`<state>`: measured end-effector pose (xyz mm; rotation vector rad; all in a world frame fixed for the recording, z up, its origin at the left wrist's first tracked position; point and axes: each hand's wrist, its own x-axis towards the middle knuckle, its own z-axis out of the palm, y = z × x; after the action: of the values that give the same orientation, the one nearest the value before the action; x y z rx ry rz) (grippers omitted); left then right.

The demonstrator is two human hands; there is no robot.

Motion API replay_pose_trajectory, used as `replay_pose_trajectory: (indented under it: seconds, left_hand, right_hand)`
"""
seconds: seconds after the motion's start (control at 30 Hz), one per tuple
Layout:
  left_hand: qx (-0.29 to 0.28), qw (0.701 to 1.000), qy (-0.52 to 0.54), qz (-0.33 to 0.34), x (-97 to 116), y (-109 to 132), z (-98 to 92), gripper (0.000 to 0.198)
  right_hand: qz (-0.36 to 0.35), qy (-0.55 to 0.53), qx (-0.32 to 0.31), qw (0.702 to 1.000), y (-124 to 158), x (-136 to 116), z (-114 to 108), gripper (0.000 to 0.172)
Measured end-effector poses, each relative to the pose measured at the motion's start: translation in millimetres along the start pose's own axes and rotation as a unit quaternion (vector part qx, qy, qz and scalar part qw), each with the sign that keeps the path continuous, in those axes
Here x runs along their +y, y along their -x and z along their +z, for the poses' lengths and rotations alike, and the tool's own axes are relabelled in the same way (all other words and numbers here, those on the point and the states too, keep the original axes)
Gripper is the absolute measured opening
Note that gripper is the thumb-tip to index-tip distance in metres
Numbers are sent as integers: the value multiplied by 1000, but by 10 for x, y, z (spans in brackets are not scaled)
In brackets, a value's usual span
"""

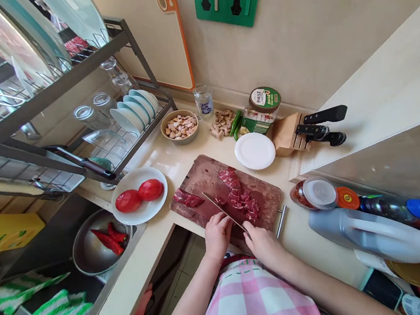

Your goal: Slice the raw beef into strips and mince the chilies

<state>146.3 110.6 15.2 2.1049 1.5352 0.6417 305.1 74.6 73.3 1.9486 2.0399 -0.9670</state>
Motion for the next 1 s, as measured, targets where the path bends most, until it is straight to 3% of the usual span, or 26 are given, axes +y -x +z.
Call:
replay_pose_trajectory:
  seconds: [0.1,0.27,0.4,0.67,1.0]
  left_hand:
    - [3,1000,23,6,-21,26,-9,19]
    - [14,999,43,14,-27,57,-21,21]
    - [2,1000,18,10,-7,50,-12,25]
    - [-2,1000,-1,12,3,17,4,18]
    - [-17,1000,3,6,0,-5,-14,16]
  right_hand:
    - [-9,-31,-5,999,73,111,-10,21]
    - [11,-89,7,996,498,452,108,30]
    - [1,-91,12,996,660,470,185,33]
    - [26,7,-27,999,620,354,191,25]
    - [12,18,-52,998,597,391,157,24]
